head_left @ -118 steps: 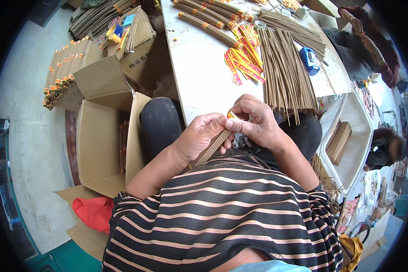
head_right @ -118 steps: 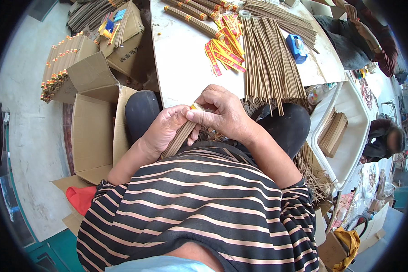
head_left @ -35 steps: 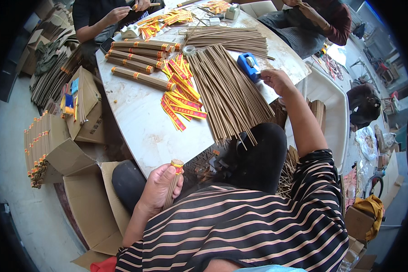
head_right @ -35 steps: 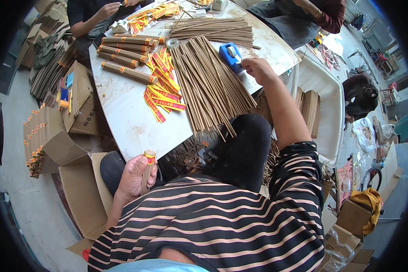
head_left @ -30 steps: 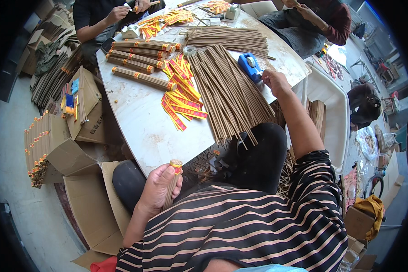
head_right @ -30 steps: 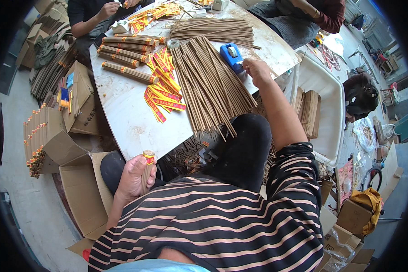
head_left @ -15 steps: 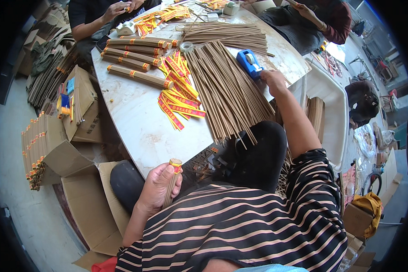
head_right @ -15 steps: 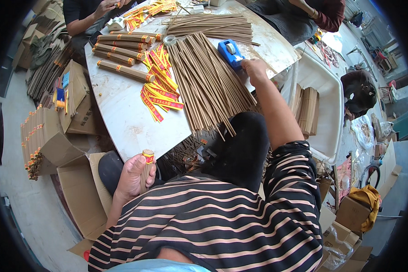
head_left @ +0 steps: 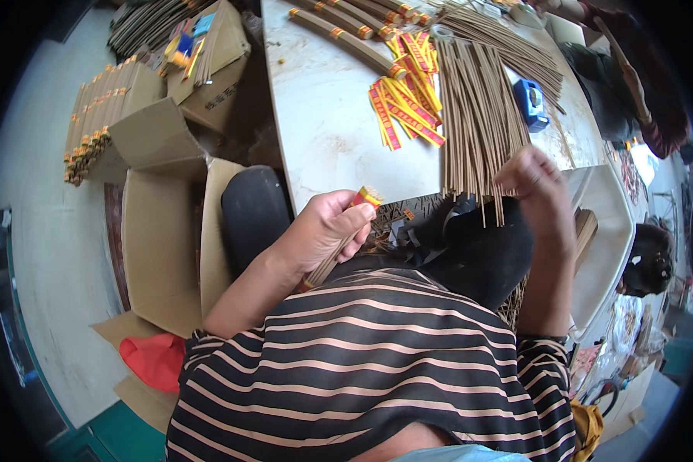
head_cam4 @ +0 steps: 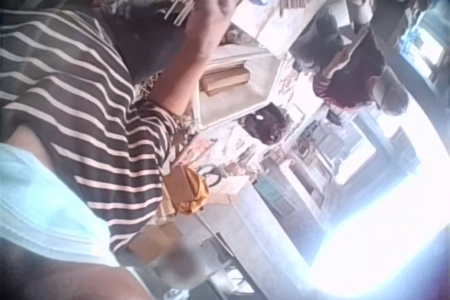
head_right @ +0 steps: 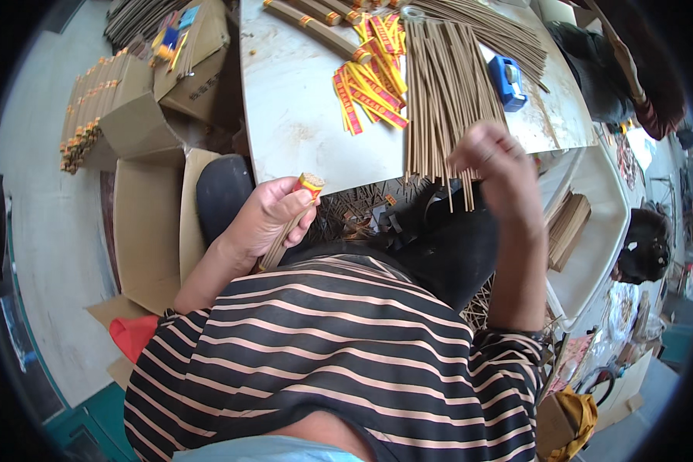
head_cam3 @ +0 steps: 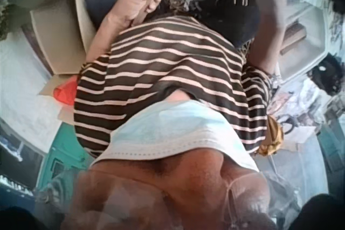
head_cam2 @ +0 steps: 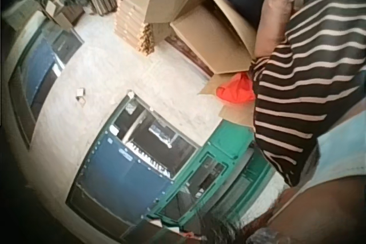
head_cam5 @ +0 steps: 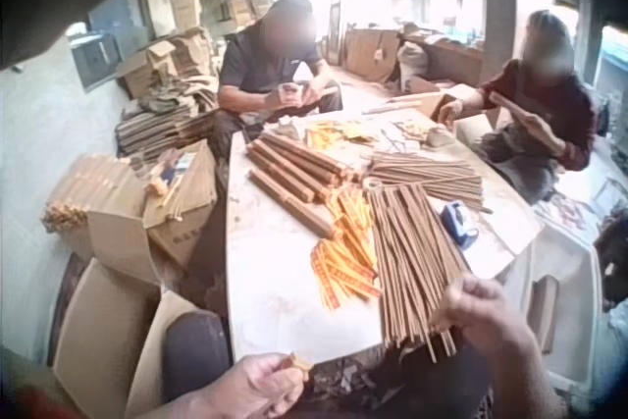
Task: The person gathers bundles of incense sticks, aligns them, and wraps a red and yellow paper band around each bundle to secure it. The finished bundles are placed into a cardboard box.
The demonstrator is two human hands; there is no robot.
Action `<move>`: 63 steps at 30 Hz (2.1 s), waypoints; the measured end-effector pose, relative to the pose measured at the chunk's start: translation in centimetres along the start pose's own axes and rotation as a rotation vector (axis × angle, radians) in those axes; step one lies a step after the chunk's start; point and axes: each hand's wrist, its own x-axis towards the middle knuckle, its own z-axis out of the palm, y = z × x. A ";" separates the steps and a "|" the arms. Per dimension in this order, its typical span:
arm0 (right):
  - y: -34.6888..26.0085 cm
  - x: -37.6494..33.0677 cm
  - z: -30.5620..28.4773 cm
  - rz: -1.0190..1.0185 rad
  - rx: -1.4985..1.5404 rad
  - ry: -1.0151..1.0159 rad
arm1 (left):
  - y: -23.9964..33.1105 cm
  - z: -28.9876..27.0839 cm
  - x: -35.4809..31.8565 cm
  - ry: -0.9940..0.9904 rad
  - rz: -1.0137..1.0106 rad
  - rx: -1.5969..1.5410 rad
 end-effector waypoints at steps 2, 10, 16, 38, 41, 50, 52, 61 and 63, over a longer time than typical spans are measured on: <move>0.3 -1.5 5.1 0.045 -0.063 -0.116 | -0.2 0.0 -0.6 -0.010 0.042 0.008; 0.9 -2.4 13.7 0.107 -0.220 -0.278 | -0.4 0.8 -2.4 0.039 0.182 0.180; 1.2 -2.5 15.0 0.091 -0.390 -0.233 | -1.2 0.2 -2.6 0.018 0.250 0.239; 1.2 -2.3 15.6 0.205 -0.612 -0.125 | -1.9 0.0 -1.8 0.099 0.335 0.508; 1.0 -2.2 15.8 0.191 -0.662 -0.092 | -2.1 0.1 -1.7 0.097 0.347 0.511; -0.2 -1.8 16.1 0.250 -0.897 -0.087 | -2.5 0.0 -1.5 0.071 0.341 0.484; -0.1 -1.7 15.9 0.252 -0.892 -0.094 | -2.2 0.0 -1.6 0.054 0.307 0.447; 1.6 -1.4 14.8 0.175 -0.736 -0.112 | -1.5 -0.5 -2.1 -0.082 0.254 0.204; 1.7 -1.5 14.9 0.168 -0.681 -0.103 | -1.6 -0.7 -2.1 -0.102 0.263 0.185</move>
